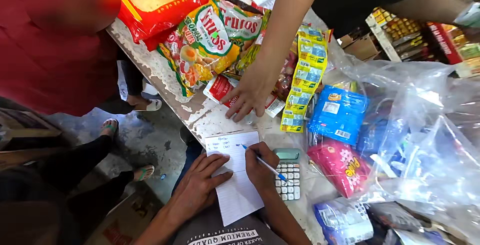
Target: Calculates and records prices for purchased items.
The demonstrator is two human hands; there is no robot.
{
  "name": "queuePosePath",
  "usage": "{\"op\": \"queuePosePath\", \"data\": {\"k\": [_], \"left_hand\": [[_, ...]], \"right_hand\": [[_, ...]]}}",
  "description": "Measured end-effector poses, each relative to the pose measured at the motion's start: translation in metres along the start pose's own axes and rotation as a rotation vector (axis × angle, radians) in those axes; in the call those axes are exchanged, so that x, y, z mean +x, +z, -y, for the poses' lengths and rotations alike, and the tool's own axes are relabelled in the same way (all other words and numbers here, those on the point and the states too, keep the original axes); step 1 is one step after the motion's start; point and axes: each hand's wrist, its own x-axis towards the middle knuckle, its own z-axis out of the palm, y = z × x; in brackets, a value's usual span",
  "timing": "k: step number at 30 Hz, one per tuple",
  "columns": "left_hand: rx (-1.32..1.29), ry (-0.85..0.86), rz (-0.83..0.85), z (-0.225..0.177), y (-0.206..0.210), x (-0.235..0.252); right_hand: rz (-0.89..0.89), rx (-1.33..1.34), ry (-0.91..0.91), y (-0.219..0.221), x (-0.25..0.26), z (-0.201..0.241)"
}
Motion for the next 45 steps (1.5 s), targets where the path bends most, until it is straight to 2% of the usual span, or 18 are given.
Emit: {"op": "queuePosePath", "data": {"k": [23,27,30,33,38,42,45], "left_hand": [[0.007,0.003,0.004,0.002,0.001,-0.001],[0.031,0.002,0.008,0.0,0.001,-0.002],[0.06,0.001,0.02,-0.003,-0.001,-0.001],[0.049,0.021,0.037,-0.002,-0.005,0.003],[0.045,0.06,0.049,0.004,-0.015,0.024],[0.145,-0.015,0.001,0.002,-0.02,0.032],[0.181,-0.048,0.005,0.003,-0.018,0.028]], "right_hand": [[-0.028,-0.015,0.003,0.0,0.0,0.0],[0.015,0.07,0.028,-0.005,0.002,0.001],[-0.008,0.222,0.024,-0.02,0.001,0.014],[-0.139,0.227,-0.03,-0.051,-0.004,0.02],[-0.346,0.06,-0.093,-0.116,-0.031,-0.017],[-0.338,-0.107,-0.042,-0.126,-0.063,-0.046],[-0.353,-0.199,-0.058,-0.121,-0.064,-0.053]]}}
